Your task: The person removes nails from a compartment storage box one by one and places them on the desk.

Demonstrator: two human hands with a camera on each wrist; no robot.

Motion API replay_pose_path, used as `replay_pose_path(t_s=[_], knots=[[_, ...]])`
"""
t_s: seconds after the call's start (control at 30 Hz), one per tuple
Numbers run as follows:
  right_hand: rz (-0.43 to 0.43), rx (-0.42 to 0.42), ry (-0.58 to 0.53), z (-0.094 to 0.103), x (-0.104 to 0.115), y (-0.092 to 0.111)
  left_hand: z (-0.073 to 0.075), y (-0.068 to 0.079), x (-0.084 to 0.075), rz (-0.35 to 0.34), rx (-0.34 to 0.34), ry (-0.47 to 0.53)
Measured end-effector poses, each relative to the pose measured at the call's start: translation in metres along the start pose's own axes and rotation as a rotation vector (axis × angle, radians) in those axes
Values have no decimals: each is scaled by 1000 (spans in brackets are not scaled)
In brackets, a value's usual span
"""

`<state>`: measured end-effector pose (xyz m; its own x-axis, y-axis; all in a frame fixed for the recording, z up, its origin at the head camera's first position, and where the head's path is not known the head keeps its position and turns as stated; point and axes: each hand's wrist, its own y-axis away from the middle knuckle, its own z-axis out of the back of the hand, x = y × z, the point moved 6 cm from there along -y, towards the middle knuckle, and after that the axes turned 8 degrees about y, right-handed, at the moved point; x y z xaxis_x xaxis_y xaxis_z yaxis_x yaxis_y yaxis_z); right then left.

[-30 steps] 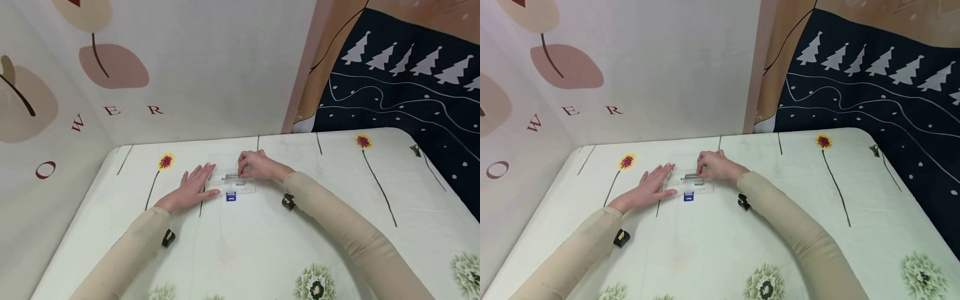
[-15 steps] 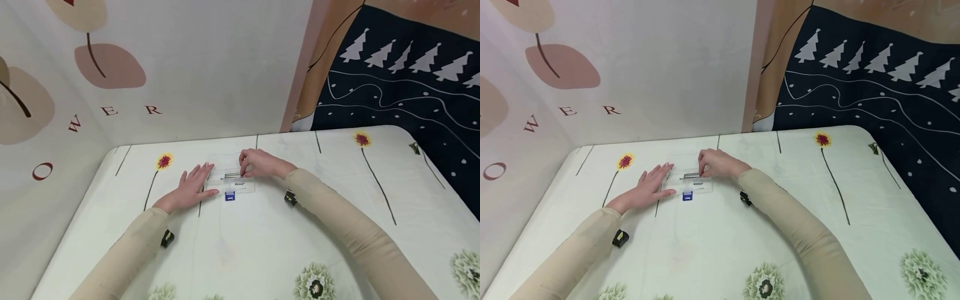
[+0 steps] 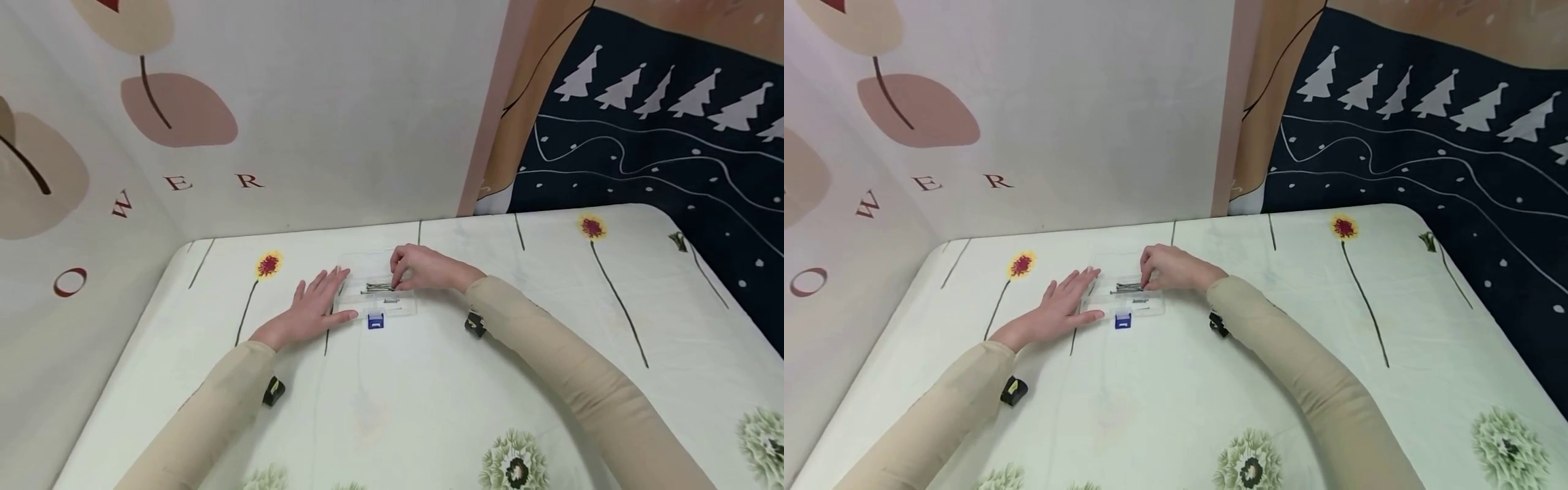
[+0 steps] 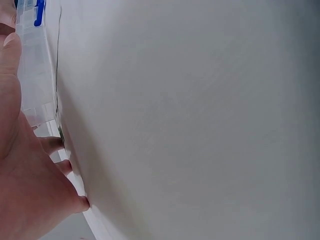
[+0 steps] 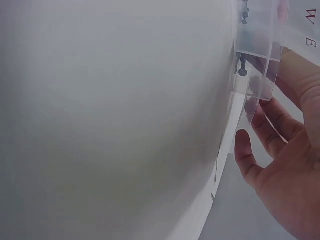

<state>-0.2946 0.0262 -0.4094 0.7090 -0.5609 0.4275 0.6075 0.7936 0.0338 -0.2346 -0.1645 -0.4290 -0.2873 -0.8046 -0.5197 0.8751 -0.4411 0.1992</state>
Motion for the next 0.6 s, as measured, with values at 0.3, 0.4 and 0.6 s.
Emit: replay_pose_path(t_s=[0.3,0.4,0.6], knots=[[7,-36,-27,1,1,0,-1,-1,2,-4,-2,4],[6,-43,-24,1,2,1,-1,-1,2,-13,-6,9],[-39,-42,-8,0,3,1,-1,0,0,-11,-8,7]])
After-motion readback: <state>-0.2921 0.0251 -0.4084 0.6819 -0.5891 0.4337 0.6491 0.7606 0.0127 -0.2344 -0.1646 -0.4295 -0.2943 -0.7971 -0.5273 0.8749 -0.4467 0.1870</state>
